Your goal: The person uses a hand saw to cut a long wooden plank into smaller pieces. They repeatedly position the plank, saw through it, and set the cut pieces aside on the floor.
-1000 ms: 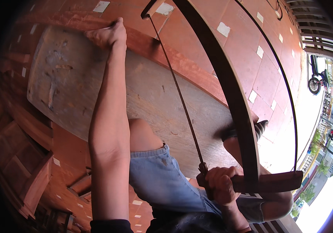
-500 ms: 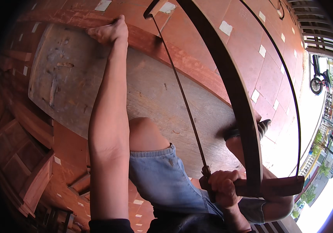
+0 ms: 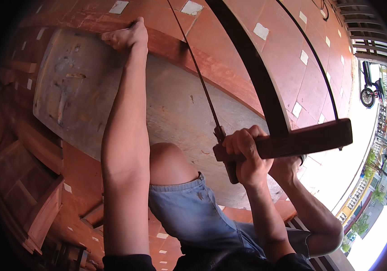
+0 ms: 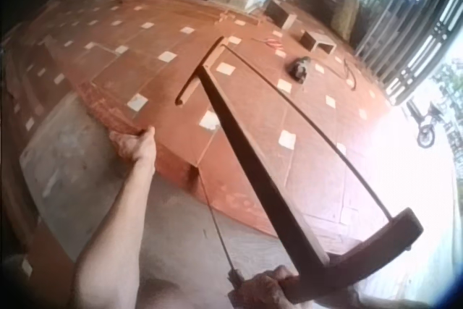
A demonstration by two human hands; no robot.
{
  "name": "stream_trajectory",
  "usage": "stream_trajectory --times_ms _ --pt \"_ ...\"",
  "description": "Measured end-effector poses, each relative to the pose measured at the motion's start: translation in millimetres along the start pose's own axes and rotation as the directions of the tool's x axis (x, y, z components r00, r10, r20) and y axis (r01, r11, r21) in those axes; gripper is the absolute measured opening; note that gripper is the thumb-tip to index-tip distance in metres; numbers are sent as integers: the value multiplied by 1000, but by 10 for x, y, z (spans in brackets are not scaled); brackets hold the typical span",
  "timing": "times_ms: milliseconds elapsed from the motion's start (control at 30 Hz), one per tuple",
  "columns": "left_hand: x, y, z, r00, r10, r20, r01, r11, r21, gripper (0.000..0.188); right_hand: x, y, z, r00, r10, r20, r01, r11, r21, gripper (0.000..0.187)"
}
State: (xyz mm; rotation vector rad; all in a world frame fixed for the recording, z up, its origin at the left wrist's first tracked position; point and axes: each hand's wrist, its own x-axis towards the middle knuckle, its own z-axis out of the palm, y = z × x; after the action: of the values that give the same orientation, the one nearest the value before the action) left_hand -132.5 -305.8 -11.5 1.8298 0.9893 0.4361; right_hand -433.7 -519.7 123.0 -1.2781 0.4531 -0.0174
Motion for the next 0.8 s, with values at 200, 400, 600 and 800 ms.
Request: stream_trajectory --times_ms 200,400,600,800 --pt "-17 -41 -3 1000 18 25 -18 1000 22 95 -1333 -406 -552 993 -23 120 29 998 -49 25" --pt "-28 -77 40 999 36 36 -36 999 3 96 240 282 58 998 -47 -33 49 995 88 33" --pt "7 -84 51 999 31 -11 -30 999 23 96 395 88 198 1000 -6 -29 6 1000 -30 30" --pt "74 -142 9 999 51 -3 -51 998 28 100 -1253 -404 -518 998 -30 58 35 995 -90 33"
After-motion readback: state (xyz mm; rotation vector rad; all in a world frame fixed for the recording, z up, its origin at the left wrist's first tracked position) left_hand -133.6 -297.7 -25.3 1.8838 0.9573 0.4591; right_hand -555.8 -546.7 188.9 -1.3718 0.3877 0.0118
